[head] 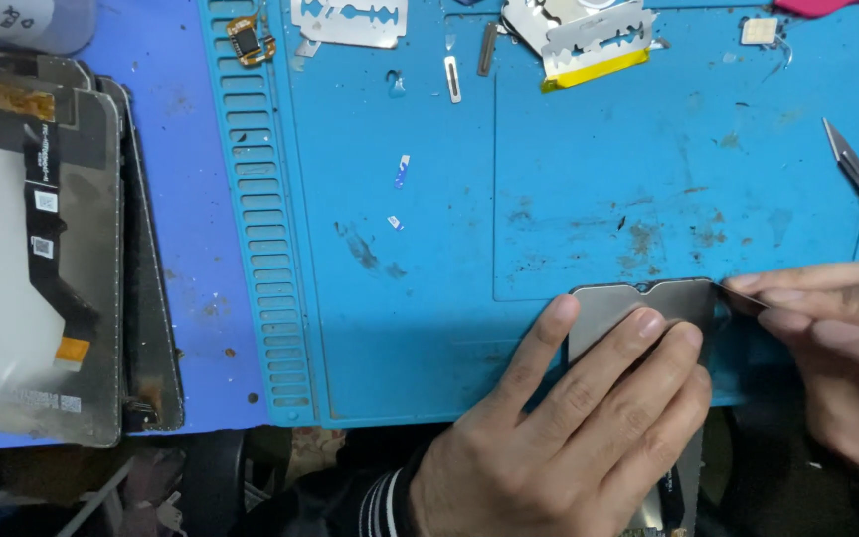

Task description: Cleaning a smartphone screen assembly using a cloth and spray cleaner at a repair workbench.

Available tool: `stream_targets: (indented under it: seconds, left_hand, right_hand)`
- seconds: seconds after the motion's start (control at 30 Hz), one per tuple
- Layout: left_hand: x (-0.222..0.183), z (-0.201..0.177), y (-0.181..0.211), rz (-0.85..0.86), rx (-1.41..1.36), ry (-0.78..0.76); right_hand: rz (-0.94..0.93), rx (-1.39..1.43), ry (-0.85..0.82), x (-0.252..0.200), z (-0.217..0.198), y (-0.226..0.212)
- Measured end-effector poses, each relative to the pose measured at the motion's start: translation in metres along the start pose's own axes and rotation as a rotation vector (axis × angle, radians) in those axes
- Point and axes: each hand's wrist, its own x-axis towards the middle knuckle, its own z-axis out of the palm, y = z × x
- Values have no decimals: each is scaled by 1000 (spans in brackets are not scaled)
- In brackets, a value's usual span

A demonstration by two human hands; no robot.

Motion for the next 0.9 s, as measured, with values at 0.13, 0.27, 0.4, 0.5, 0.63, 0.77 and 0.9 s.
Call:
stream_targets:
  seconds: [0.13,0.27,0.4,0.5,0.63,0.77,0.9]
  left_hand:
    - [1,-1,2,4,-11,-10]
    - [0,-2,2,0,-7,-2]
    - [2,-2,1,19,13,-8]
    - [2,-3,1,8,-41,-24]
    - [3,-3,1,22,-6,3]
    - [0,-2,0,37,30,20]
    - [1,-2,-1,52,46,25]
  right_hand:
    - [115,8,108,-7,22,-54]
    - [-61,-71,90,-10,14,-22]
    - [334,15,177,-4,22,-60]
    - [12,-128,51,-2,10,-43]
    - [240,-90,114,-2,16,-50]
    - [24,-50,71,0,3,-10]
    - [380,6,194,-1,23,-68]
